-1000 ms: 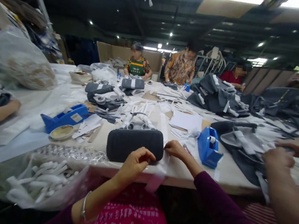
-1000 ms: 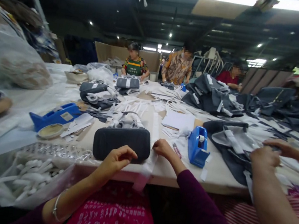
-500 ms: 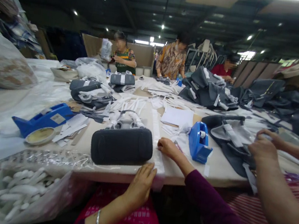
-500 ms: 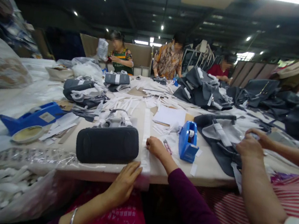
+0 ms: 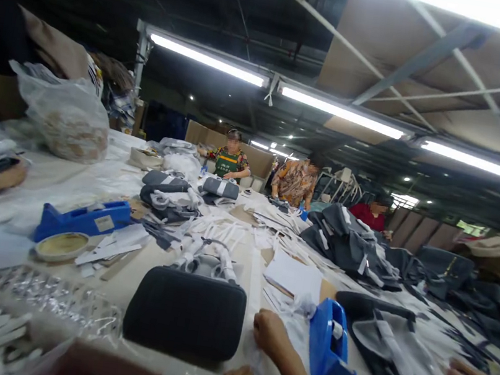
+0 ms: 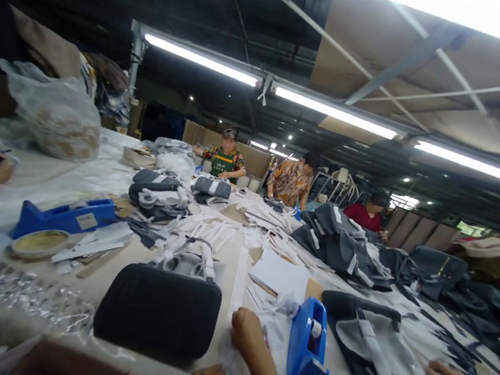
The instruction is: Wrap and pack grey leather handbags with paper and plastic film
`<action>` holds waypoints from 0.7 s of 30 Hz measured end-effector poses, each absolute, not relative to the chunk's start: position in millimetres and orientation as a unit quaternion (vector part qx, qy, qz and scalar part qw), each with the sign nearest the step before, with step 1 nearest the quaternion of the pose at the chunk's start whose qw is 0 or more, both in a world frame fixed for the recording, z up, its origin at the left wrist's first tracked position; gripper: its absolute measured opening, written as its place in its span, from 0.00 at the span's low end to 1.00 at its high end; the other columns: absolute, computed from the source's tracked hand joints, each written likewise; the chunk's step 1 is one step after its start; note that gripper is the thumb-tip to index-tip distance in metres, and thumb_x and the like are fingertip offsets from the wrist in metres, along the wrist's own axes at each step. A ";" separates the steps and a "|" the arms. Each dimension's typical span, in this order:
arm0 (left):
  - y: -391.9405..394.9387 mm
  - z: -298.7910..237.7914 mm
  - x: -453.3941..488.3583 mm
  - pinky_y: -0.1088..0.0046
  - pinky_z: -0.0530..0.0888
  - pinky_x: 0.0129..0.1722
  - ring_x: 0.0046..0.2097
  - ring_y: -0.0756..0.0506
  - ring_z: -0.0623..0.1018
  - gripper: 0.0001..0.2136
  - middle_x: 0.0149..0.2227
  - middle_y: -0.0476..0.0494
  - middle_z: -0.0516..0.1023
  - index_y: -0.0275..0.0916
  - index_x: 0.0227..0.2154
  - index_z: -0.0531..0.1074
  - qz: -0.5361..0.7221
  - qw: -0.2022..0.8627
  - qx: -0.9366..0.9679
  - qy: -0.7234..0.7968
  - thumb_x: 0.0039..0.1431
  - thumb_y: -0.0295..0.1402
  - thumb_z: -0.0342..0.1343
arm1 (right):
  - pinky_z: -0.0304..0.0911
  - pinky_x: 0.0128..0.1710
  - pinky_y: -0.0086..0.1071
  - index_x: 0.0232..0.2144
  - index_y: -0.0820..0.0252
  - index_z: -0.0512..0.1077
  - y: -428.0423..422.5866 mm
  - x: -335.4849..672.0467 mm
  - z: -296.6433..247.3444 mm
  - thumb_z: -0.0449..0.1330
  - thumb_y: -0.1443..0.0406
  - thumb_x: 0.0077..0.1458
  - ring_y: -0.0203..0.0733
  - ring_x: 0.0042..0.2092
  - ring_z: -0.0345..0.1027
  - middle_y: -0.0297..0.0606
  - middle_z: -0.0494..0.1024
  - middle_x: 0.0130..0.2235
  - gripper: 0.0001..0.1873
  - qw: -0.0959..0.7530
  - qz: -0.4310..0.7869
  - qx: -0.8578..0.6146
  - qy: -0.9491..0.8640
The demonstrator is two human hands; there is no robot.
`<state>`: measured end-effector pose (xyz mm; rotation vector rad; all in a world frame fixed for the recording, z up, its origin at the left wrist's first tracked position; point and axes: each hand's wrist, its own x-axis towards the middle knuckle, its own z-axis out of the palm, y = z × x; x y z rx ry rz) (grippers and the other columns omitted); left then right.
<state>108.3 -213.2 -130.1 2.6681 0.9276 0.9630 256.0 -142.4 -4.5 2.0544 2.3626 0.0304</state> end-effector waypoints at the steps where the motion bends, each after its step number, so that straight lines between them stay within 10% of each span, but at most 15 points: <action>1: -216.7 -118.7 105.2 0.63 0.72 0.53 0.54 0.39 0.73 0.16 0.52 0.37 0.74 0.40 0.50 0.69 0.288 0.085 0.911 0.283 0.59 0.28 0.49 | 0.55 0.34 0.28 0.29 0.64 0.77 -141.9 257.3 -3.5 0.54 0.75 0.48 0.43 0.38 0.72 0.47 0.78 0.35 0.12 0.010 0.011 0.661 0.751; 7: -234.6 -56.0 92.0 0.60 0.55 0.64 0.63 0.37 0.59 0.28 0.63 0.33 0.59 0.33 0.57 0.60 0.214 0.173 0.922 0.272 0.52 0.29 0.53 | 0.54 0.34 0.31 0.31 0.65 0.76 -136.0 270.2 -1.6 0.51 0.75 0.49 0.46 0.40 0.72 0.50 0.77 0.38 0.13 0.021 0.014 0.686 0.727; 21: -220.8 -62.9 111.6 0.59 0.55 0.63 0.65 0.37 0.56 0.29 0.63 0.31 0.58 0.31 0.59 0.57 0.215 0.164 0.918 0.290 0.62 0.47 0.46 | 0.54 0.35 0.29 0.32 0.61 0.76 -119.9 285.8 -10.1 0.51 0.73 0.51 0.42 0.40 0.70 0.44 0.78 0.38 0.13 -0.027 0.015 0.729 0.684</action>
